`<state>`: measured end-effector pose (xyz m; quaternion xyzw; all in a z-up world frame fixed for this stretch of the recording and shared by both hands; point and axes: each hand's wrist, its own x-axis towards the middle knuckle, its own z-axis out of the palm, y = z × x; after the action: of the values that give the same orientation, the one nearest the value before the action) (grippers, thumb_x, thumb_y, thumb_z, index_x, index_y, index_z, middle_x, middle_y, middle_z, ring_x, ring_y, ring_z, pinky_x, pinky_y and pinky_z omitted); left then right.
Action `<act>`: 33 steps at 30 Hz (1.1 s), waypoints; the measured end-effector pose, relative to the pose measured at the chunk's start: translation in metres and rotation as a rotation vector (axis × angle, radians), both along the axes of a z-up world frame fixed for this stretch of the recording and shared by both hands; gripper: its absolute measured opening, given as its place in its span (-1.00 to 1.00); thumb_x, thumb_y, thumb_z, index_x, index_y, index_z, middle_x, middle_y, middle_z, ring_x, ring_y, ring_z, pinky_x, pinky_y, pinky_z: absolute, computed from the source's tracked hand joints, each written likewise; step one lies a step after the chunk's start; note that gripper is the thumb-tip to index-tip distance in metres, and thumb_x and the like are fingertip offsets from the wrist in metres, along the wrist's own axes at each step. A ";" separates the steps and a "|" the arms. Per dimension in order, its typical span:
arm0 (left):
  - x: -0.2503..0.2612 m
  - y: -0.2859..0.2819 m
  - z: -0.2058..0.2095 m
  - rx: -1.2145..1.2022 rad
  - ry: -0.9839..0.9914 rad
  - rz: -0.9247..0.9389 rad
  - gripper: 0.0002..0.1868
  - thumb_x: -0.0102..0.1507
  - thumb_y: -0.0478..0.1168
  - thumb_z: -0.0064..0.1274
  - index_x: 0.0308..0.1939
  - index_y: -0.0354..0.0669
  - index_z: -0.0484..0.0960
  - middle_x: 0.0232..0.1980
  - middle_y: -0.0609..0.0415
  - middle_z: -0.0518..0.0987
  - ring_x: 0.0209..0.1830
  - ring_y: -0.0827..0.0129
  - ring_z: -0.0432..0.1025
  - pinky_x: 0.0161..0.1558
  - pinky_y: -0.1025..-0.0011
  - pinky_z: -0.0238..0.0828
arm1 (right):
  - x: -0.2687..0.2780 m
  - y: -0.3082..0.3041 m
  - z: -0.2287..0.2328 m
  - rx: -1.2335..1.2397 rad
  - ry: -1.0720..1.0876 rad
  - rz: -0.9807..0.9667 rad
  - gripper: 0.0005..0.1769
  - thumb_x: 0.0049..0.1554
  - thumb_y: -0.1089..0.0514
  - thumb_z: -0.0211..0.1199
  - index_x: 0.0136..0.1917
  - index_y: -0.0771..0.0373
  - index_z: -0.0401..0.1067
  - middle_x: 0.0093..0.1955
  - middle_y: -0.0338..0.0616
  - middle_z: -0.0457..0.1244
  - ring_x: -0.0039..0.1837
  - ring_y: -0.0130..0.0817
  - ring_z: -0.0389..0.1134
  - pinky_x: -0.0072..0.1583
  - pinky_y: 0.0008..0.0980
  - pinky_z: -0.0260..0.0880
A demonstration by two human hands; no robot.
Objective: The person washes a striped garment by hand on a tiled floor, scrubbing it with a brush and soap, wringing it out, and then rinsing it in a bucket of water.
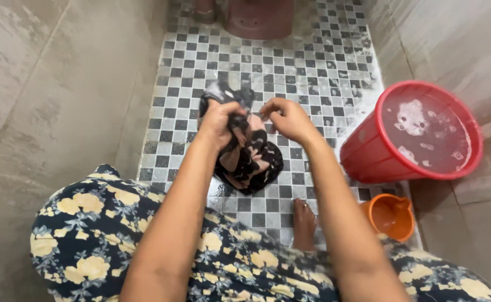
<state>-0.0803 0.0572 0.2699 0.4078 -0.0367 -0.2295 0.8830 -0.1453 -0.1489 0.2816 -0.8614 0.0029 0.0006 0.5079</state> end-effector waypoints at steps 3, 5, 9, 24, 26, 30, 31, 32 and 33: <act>-0.001 -0.008 0.008 0.140 -0.049 -0.061 -0.29 -0.02 -0.45 0.09 0.19 0.05 0.26 -0.15 -0.05 0.52 -0.34 0.21 0.51 -0.43 0.26 0.50 | 0.026 0.001 -0.049 0.562 -0.279 0.038 -0.78 0.27 0.38 0.05 0.09 0.48 0.48 0.06 -0.07 0.41 0.09 -0.32 0.47 0.19 -0.33 0.52; -0.006 -0.009 0.016 0.199 -0.074 -0.113 -0.35 0.00 -0.40 0.12 0.16 -0.09 0.29 -0.14 -0.07 0.52 -0.35 0.18 0.50 -0.48 0.21 0.46 | 0.030 0.010 -0.084 0.688 0.013 0.045 -0.77 0.27 0.32 0.05 0.12 0.46 0.45 0.03 -0.03 0.40 0.03 -0.27 0.47 0.09 -0.28 0.53; -0.019 -0.027 0.024 0.461 -0.349 -0.286 -0.20 0.06 -0.30 0.24 0.36 -0.15 0.27 0.06 0.03 0.51 -0.05 0.31 0.48 -0.02 0.36 0.52 | 0.041 0.028 -0.156 0.724 0.305 0.014 -0.52 0.25 0.10 0.07 0.40 0.29 0.34 0.24 0.04 0.31 0.13 -0.23 0.34 0.03 -0.26 0.34; -0.020 -0.032 0.023 0.326 -0.330 -0.298 -0.38 0.16 -0.12 0.28 0.20 -0.33 0.41 0.02 0.02 0.53 0.03 0.32 0.43 0.05 0.41 0.42 | 0.069 -0.003 -0.222 0.846 0.150 0.376 -0.25 0.21 0.00 0.26 0.57 0.20 0.09 0.53 -0.05 0.13 0.46 -0.11 0.22 0.40 -0.15 0.33; -0.020 -0.029 0.026 0.275 -0.339 -0.337 -0.39 0.15 -0.12 0.28 0.22 -0.23 0.44 0.07 0.10 0.55 0.10 0.42 0.43 0.13 0.48 0.40 | 0.053 0.001 -0.190 0.875 0.237 0.379 -0.30 0.18 0.03 0.29 0.51 0.24 0.19 0.46 -0.03 0.20 0.39 -0.10 0.27 0.33 -0.13 0.36; -0.009 -0.016 0.031 0.157 -0.210 -0.203 -0.45 0.15 -0.15 0.26 0.16 -0.19 0.42 -0.02 0.00 0.57 -0.02 0.27 0.50 0.04 0.30 0.48 | 0.038 -0.006 -0.134 1.042 0.580 0.199 -0.36 0.22 -0.19 0.13 0.34 0.35 0.40 0.28 0.09 0.36 0.27 -0.10 0.40 0.29 -0.14 0.45; -0.005 -0.011 0.032 0.090 -0.126 -0.134 -0.46 0.13 -0.16 0.25 0.13 -0.19 0.41 -0.04 -0.06 0.59 -0.06 0.19 0.53 0.00 0.23 0.53 | 0.038 -0.010 -0.119 1.042 0.578 0.197 -0.36 0.22 -0.19 0.13 0.34 0.35 0.40 0.28 0.09 0.36 0.27 -0.10 0.40 0.29 -0.14 0.45; -0.004 -0.007 0.033 0.090 -0.125 -0.134 -0.46 0.13 -0.16 0.25 0.13 -0.19 0.41 -0.04 -0.06 0.59 -0.06 0.19 0.53 0.00 0.23 0.53 | 0.040 -0.013 -0.102 1.020 0.420 0.136 -0.34 0.31 -0.23 0.10 0.37 0.38 0.38 0.30 0.09 0.33 0.28 -0.12 0.37 0.30 -0.14 0.42; -0.003 -0.003 0.034 0.032 -0.108 -0.081 -0.46 0.14 -0.16 0.23 0.15 -0.19 0.40 0.00 -0.06 0.58 -0.02 0.20 0.53 0.02 0.21 0.55 | 0.037 -0.013 -0.086 0.993 0.263 0.075 -0.31 0.40 -0.28 0.07 0.39 0.41 0.37 0.31 0.10 0.30 0.29 -0.14 0.33 0.31 -0.15 0.38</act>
<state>-0.0834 0.0543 0.3038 0.4317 -0.0971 -0.2430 0.8632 -0.1080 -0.1619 0.1960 -0.5087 0.0350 0.1284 0.8506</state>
